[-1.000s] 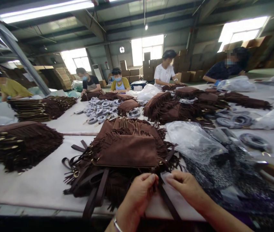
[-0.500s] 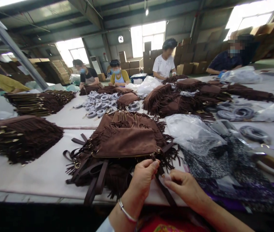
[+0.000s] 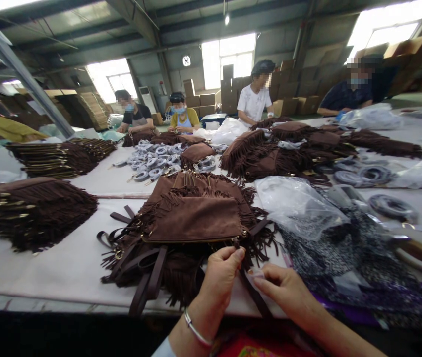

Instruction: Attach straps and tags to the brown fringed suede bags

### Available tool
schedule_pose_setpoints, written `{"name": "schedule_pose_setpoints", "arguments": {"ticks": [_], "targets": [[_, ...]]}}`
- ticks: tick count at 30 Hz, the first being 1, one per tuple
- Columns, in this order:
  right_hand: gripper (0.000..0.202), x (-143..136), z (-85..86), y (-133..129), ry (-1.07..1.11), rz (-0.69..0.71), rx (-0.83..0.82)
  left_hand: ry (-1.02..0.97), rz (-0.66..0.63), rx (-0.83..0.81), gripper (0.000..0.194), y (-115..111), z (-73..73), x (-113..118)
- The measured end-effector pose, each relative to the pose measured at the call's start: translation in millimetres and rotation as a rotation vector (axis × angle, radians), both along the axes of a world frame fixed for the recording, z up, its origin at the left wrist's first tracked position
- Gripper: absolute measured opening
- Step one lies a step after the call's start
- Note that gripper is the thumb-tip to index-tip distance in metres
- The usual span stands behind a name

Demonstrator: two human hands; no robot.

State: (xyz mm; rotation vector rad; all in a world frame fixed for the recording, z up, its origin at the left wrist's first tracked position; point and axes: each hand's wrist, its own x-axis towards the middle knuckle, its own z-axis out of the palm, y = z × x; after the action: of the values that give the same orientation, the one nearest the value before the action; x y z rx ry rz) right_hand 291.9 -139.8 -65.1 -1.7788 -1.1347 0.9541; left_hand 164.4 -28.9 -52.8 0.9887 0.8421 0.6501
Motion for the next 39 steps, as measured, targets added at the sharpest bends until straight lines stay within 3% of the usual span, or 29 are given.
{"name": "schedule_pose_setpoints", "arguments": {"ticks": [10, 19, 24, 28, 32, 39], "targets": [[0.035, -5, 6.9, 2, -0.002, -0.026, -0.008, 0.024, 0.043, 0.063, 0.03, -2, 14.7, -1], [0.041, -6, 6.4, 19, 0.129, -0.071, 0.037, 0.043, -0.009, -0.007, 0.035, -1, 4.8, -4], [0.047, -8, 7.1, 32, 0.18, -0.143, 0.049, -0.013, -0.061, -0.177, 0.05, -7, -3.0, -13], [0.052, -16, -2.8, 32, 0.303, -0.183, 0.004, 0.031, -0.098, -0.248, 0.049, -19, -6.2, -24], [0.051, -22, -5.1, 28, 0.403, -0.146, 0.0, 0.114, -0.046, -0.201, 0.049, -26, -10.9, -31], [0.054, -21, 3.7, 22, 0.31, -0.154, -0.049, 0.248, 0.041, 0.057, 0.041, -25, -12.2, -38]]}}
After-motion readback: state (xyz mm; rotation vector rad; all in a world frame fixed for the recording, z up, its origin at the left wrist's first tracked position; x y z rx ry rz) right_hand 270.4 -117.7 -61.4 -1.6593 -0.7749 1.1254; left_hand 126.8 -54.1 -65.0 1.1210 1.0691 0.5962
